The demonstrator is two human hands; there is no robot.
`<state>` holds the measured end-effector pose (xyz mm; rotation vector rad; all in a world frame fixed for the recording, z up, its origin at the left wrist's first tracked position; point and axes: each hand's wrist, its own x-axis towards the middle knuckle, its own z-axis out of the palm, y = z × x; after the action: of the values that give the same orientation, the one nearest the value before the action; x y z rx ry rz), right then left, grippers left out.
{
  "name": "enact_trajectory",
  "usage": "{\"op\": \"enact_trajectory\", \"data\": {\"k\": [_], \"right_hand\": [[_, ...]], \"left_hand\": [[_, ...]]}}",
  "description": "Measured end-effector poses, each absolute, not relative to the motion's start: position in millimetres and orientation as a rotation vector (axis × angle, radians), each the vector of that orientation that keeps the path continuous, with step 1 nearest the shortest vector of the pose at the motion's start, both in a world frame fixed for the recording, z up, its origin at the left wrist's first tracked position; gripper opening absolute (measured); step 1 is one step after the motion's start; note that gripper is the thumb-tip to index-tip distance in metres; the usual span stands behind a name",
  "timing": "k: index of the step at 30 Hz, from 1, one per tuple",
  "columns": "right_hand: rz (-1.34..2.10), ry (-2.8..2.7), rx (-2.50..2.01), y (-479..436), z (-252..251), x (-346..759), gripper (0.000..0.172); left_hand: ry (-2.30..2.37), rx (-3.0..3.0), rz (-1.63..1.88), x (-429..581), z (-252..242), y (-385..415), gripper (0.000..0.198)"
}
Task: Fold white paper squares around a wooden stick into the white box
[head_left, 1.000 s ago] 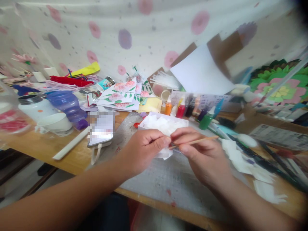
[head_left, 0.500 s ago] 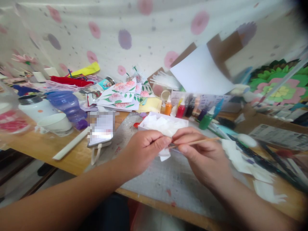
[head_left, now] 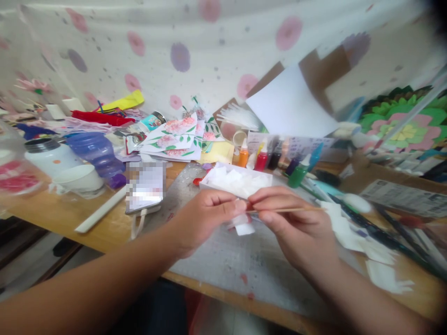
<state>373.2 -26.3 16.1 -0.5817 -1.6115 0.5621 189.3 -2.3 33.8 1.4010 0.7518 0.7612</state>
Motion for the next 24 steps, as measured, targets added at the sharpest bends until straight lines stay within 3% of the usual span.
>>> {"op": "enact_trajectory", "data": {"k": [6,16,24], "right_hand": [[0.574,-1.617,-0.567,-26.5,17.3,374.0,0.021],[0.602,-1.653,-0.560,-28.6,21.0,374.7,0.019],[0.429,-1.762,-0.610,-29.3,23.1,376.9,0.018]], "left_hand": [[0.713,1.359,0.669,186.4,37.0,-0.5,0.016],[0.732,1.405,0.576,186.5,32.5,3.1,0.018],[0.924,1.631,0.577,186.2,35.0,4.4,0.025]]}}
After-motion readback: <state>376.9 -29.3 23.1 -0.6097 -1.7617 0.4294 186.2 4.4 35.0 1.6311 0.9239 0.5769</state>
